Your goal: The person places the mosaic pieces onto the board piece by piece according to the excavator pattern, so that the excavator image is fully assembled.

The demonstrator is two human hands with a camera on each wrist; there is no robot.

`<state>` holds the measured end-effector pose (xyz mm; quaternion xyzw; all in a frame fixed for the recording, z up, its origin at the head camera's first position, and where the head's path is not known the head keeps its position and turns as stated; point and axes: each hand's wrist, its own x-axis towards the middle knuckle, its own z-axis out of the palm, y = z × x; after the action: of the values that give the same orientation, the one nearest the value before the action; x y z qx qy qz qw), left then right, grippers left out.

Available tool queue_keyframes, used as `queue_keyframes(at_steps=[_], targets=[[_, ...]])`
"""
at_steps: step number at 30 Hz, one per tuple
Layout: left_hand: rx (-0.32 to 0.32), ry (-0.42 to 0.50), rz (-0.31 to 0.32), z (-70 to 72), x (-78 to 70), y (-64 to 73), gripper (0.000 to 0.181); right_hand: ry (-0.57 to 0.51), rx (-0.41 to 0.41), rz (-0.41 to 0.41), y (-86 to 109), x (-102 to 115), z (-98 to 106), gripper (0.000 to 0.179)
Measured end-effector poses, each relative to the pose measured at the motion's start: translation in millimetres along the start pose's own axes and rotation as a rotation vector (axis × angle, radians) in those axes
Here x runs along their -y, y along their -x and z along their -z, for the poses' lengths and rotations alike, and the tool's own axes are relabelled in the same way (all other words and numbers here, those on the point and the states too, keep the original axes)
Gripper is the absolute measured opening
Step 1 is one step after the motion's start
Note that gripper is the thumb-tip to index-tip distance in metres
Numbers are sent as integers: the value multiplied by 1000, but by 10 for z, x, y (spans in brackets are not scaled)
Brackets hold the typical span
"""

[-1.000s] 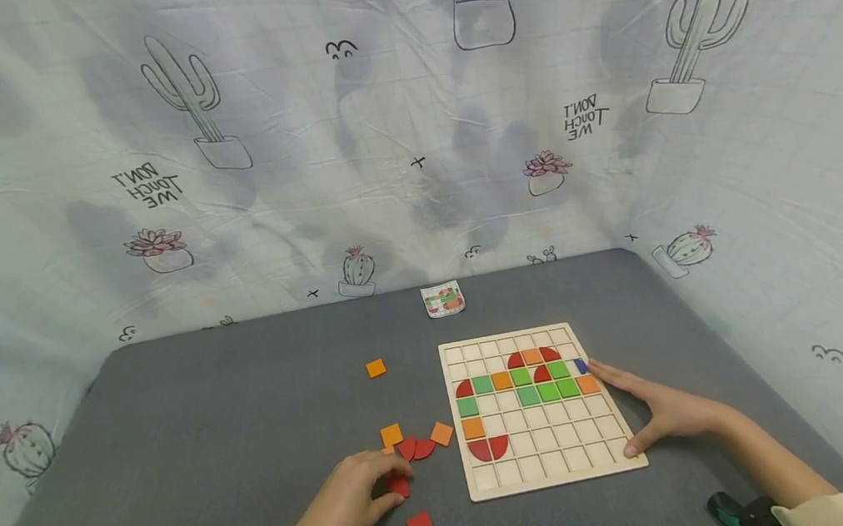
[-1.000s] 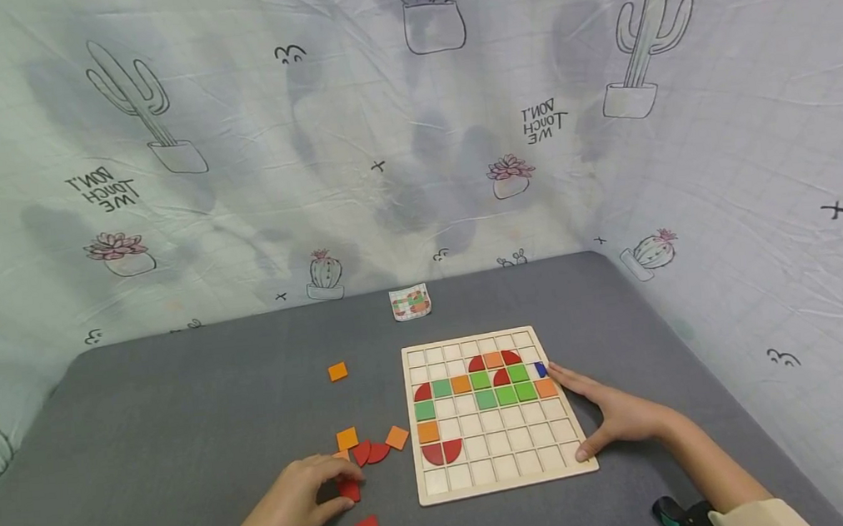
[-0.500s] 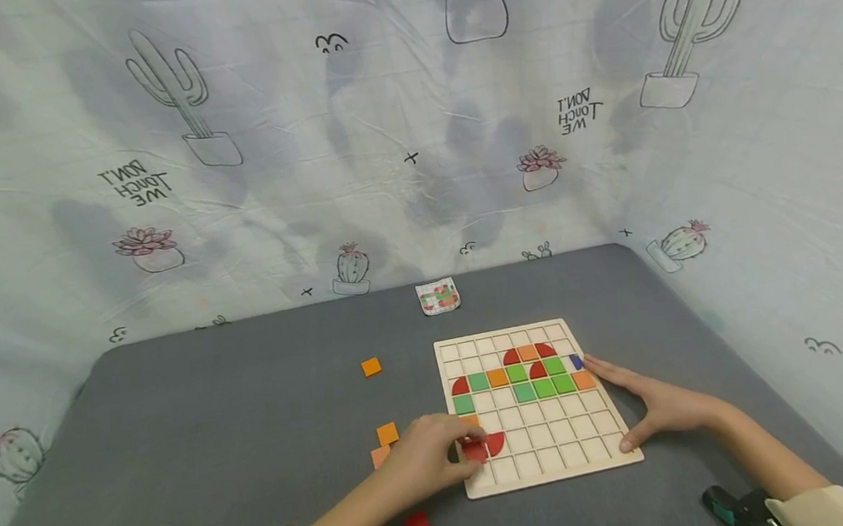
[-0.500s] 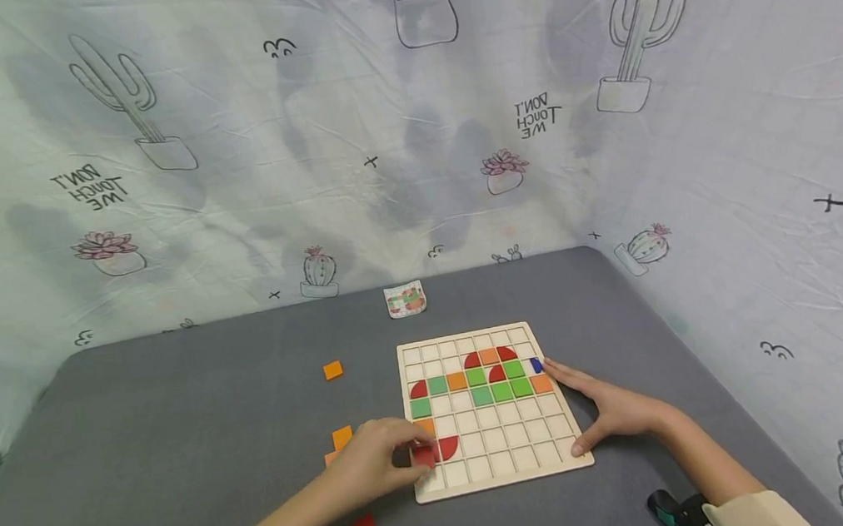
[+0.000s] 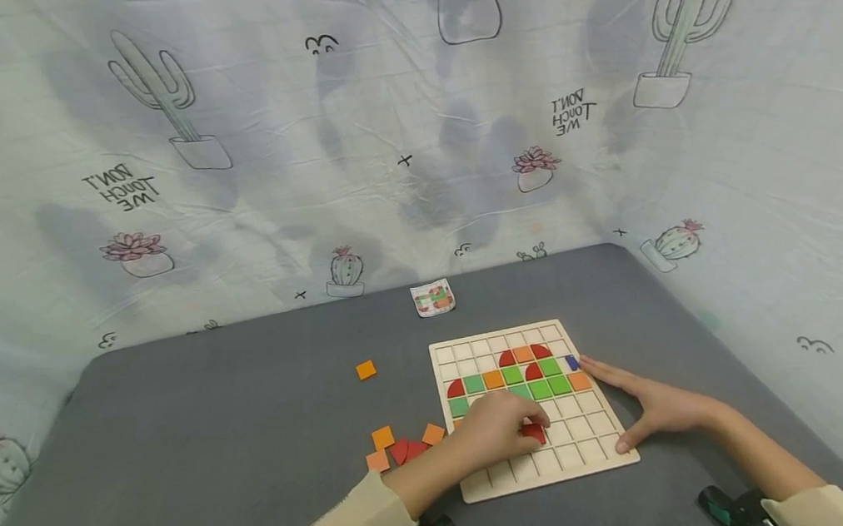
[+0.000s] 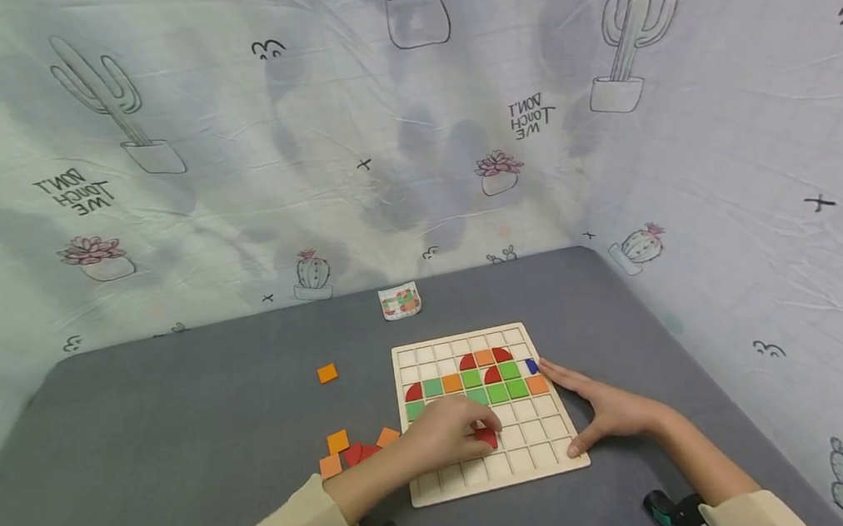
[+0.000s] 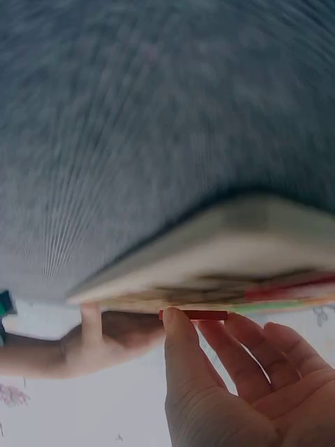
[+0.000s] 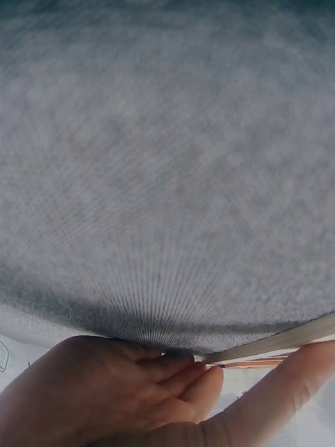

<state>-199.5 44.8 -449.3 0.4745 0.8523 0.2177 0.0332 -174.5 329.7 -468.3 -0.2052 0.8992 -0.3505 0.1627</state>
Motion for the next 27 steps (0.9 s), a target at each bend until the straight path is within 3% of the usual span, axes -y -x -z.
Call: queue_keyframes(at_steps=[4,9,17,27], targets=[[13,24,5,-51,22,-18,15,10,-7,0,-11,14,11,109],[-19,52,13,-57,47,-17,14,12,-12,-3,-16,23,27,110],[-30,41,13,-89,35,-4,13,13,-10,-6,-9,20,21,109],[-20,175,-9,-57,103,114,13,19,-7,5,9,25,0,107]])
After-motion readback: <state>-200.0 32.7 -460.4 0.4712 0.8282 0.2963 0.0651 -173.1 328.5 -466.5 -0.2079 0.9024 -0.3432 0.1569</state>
